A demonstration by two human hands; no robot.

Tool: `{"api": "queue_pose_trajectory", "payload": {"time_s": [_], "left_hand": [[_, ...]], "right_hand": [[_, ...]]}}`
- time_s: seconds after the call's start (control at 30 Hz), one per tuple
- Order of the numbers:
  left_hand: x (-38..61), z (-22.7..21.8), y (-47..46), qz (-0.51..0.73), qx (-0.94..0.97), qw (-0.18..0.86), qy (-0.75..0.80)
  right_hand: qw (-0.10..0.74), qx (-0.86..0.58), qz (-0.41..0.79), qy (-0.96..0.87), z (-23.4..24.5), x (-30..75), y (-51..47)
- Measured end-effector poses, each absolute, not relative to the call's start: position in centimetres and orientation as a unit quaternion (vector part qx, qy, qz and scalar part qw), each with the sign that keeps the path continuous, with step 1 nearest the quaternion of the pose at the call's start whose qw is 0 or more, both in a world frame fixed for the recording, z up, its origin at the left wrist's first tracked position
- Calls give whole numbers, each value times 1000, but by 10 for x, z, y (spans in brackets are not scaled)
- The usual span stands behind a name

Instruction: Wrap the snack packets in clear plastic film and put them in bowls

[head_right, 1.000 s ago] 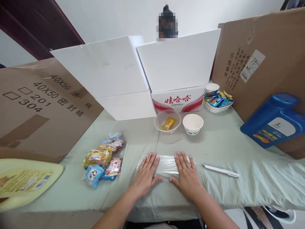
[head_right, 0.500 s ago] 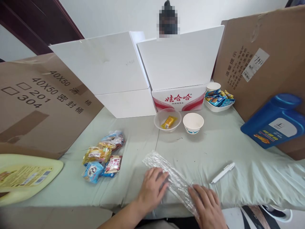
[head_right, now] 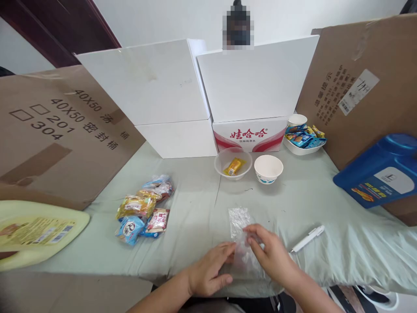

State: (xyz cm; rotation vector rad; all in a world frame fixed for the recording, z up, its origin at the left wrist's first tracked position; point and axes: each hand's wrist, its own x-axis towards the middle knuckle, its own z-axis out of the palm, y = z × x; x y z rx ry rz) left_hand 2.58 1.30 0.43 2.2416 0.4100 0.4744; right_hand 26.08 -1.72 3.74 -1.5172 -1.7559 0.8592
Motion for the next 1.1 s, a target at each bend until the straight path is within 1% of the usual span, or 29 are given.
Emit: {"api": "queue_pose_trajectory", "payload": {"time_s": [0.07, 0.17, 0.23, 0.37, 0.5, 0.63, 0.7, 0.83, 0.93, 1.03, 1.1], "left_hand": [[25, 1, 14, 209, 874, 409, 158], [25, 2, 17, 210, 867, 421, 164], [27, 7, 19, 188, 869, 419, 185], [31, 15, 18, 176, 878, 407, 183], [31, 16, 11, 189, 889, 364, 202], [33, 21, 21, 308, 857, 267, 315], [38, 22, 35, 339, 851, 232, 327], [52, 13, 67, 283, 894, 203, 281], [57, 2, 77, 233, 912, 178, 288], [55, -3, 77, 215, 915, 178, 291], [54, -3, 75, 208, 917, 182, 288]], "right_hand": [[316, -600, 327, -658, 29, 250, 13], [274, -630, 244, -685, 13, 236, 44], [255, -642, 193, -697, 1, 228, 53], [236, -655, 138, -704, -15, 219, 52], [220, -654, 98, -718, -19, 218, 48], [205, -649, 69, -730, -18, 218, 48], [199, -647, 56, -733, -18, 217, 48], [186, -644, 33, -742, -18, 215, 47], [169, -650, 8, -741, -13, 223, 48], [158, -692, -31, -704, -1, 241, 49], [172, -705, -68, -685, 8, 250, 44]]}}
